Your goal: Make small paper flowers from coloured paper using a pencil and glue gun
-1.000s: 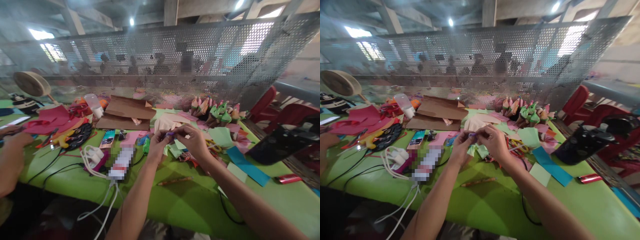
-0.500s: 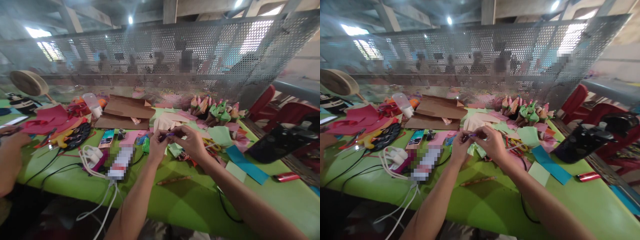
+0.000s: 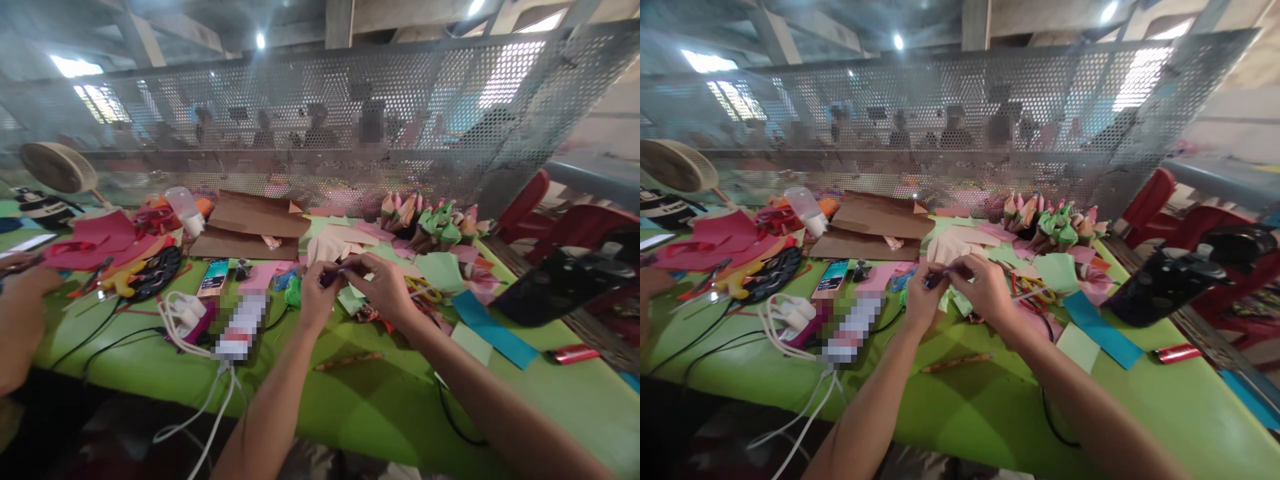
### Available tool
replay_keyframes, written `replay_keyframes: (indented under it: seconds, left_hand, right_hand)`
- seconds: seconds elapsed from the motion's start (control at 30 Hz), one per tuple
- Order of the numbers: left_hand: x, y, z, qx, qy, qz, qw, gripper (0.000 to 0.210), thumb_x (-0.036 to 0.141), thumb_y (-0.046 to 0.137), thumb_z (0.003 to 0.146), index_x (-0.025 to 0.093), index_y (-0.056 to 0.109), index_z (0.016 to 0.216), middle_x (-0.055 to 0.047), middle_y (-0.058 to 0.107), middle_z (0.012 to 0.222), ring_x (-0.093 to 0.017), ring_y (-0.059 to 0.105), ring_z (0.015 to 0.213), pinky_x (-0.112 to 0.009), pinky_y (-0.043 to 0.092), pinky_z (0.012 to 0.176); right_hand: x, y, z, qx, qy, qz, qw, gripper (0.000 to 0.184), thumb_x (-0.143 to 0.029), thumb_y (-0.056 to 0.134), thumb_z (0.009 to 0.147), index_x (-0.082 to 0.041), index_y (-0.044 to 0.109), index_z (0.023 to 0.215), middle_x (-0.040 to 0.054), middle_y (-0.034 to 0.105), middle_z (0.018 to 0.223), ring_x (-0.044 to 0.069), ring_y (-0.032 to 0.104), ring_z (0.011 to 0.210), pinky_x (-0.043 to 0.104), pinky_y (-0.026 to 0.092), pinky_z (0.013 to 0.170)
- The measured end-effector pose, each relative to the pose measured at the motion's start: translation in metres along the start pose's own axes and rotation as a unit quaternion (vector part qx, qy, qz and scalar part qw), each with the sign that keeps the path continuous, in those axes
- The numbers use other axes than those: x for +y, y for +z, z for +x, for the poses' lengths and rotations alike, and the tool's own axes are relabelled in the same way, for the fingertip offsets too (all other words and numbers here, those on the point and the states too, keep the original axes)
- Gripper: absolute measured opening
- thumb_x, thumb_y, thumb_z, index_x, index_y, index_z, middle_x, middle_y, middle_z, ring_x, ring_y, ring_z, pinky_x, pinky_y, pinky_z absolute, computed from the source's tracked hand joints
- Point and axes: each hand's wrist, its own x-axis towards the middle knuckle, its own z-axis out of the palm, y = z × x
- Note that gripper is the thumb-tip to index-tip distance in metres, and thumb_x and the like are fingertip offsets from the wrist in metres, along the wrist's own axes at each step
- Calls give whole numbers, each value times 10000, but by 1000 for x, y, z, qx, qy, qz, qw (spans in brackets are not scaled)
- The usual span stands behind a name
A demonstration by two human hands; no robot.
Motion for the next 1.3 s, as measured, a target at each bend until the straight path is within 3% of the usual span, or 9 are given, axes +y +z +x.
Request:
replay_keyframes:
  seconds: [0.2, 0.37, 0.5, 0.77, 1.03, 1.3]
  left_hand:
    - [2, -1, 3, 10, -48, 9, 999, 81, 241, 718, 723, 203, 681, 784, 17, 675, 734, -148, 596, 721, -241, 469, 690]
    - [6, -1, 3, -16, -89, -62, 994, 188, 332, 783, 720, 196, 701, 821, 18, 672, 750, -139, 583, 722, -237, 476, 690]
    - [8, -1, 1, -42, -131, -116, 984, 279, 410, 827, 709, 195, 715, 846, 16, 658, 759, -139, 582, 735, -247, 489, 706]
    - [1, -4, 1, -31, -161, -182, 970, 344, 480, 854, 720, 194, 679, 795, 27, 649, 766, -121, 594, 760, -218, 484, 717]
    - [11, -8, 4, -76, -234, -226, 942, 420, 463, 935, 577, 180, 646, 690, 10, 674, 695, -148, 664, 684, -266, 561, 705]
    - [12, -9, 5, -100, -251, -233, 934, 424, 474, 934, 582, 184, 647, 701, 14, 684, 673, -150, 685, 631, -271, 562, 676]
  right_hand:
    - [4, -2, 2, -15, 12, 39, 999, 175, -295, 719, 856, -222, 794, 996, 44, 800, 869, 211, 741, 756, 323, 573, 746]
    - [0, -9, 4, -8, -30, 7, 1000, 168, -237, 678, 888, -252, 821, 976, 48, 777, 868, 205, 712, 755, 315, 571, 727]
    - [-1, -10, 5, -17, -24, -1, 1000, 149, -236, 695, 889, -266, 831, 943, 50, 769, 849, 215, 712, 759, 314, 573, 700]
    - [-2, -12, 7, -39, -40, 41, 998, 162, -280, 700, 910, -265, 829, 1006, 55, 766, 916, 202, 703, 778, 313, 567, 717]
    - [4, -23, 14, -128, -9, 60, 990, 167, -310, 755, 863, -245, 845, 988, 50, 783, 887, 200, 713, 806, 306, 548, 727]
    - [6, -22, 14, -117, -1, 61, 991, 150, -360, 787, 833, -221, 824, 873, 40, 777, 801, 186, 698, 714, 305, 551, 689]
